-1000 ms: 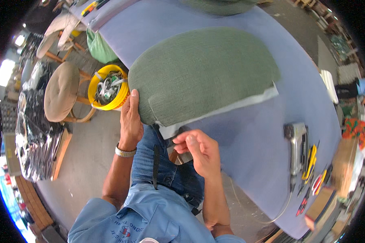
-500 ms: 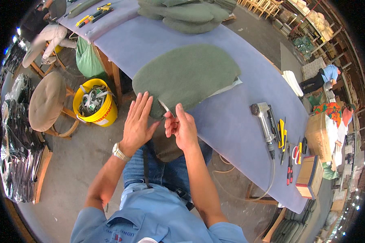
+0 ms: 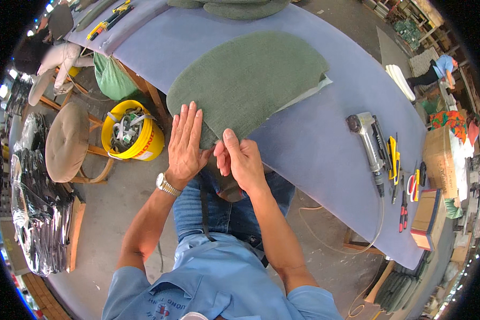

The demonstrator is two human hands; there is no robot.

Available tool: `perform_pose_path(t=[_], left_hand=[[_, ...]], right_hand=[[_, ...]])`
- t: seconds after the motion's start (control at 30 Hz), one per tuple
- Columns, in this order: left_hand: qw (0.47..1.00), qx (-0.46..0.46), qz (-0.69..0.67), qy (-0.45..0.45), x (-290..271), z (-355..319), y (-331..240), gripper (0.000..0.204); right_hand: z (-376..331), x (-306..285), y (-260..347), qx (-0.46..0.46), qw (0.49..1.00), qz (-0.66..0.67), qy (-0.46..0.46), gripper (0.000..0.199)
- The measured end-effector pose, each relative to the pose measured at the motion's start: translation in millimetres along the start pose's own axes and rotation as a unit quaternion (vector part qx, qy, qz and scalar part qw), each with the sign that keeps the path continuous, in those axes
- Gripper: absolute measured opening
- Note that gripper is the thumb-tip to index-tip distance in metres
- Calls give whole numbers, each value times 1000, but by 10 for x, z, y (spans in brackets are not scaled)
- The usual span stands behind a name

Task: The person staples green fabric onto cushion foam using a pneumatic staple gun, trims excess fabric with a utility knife, and folds edges to fit the cushion shape. The person repeats this process on multiple cushions at a workbench.

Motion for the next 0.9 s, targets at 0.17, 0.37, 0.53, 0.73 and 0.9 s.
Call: perform_pose_path(t=[0.17, 0.37, 0.53, 0.73, 0.9], left_hand=[[999, -6, -31, -12, -171, 238, 54, 94], [998, -30, -46, -9, -427, 547, 208, 83], [995, -58, -77, -9, -733, 757, 187, 68], [982, -119, -141, -37, -855, 677, 323, 61], [984, -86, -155, -31, -930, 807, 423, 60]], right_hand=[[16, 140, 349, -46, 998, -46, -20, 58], [287, 334, 734, -106, 990, -92, -5, 58], [363, 480, 1109, -145, 976, -160, -4, 57], [510, 726, 1182, -176, 976, -127, 35, 56], [714, 773, 1052, -229, 967, -87, 69, 55]])
Point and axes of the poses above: each hand's wrist, its own z-axis towards the middle knuckle, its own x-axis out of the palm, y = z × x, the point moved 5 cm from there along z, towards the middle knuckle, and after that the axes turned 2 degrees about x, right-handed, at the moved point
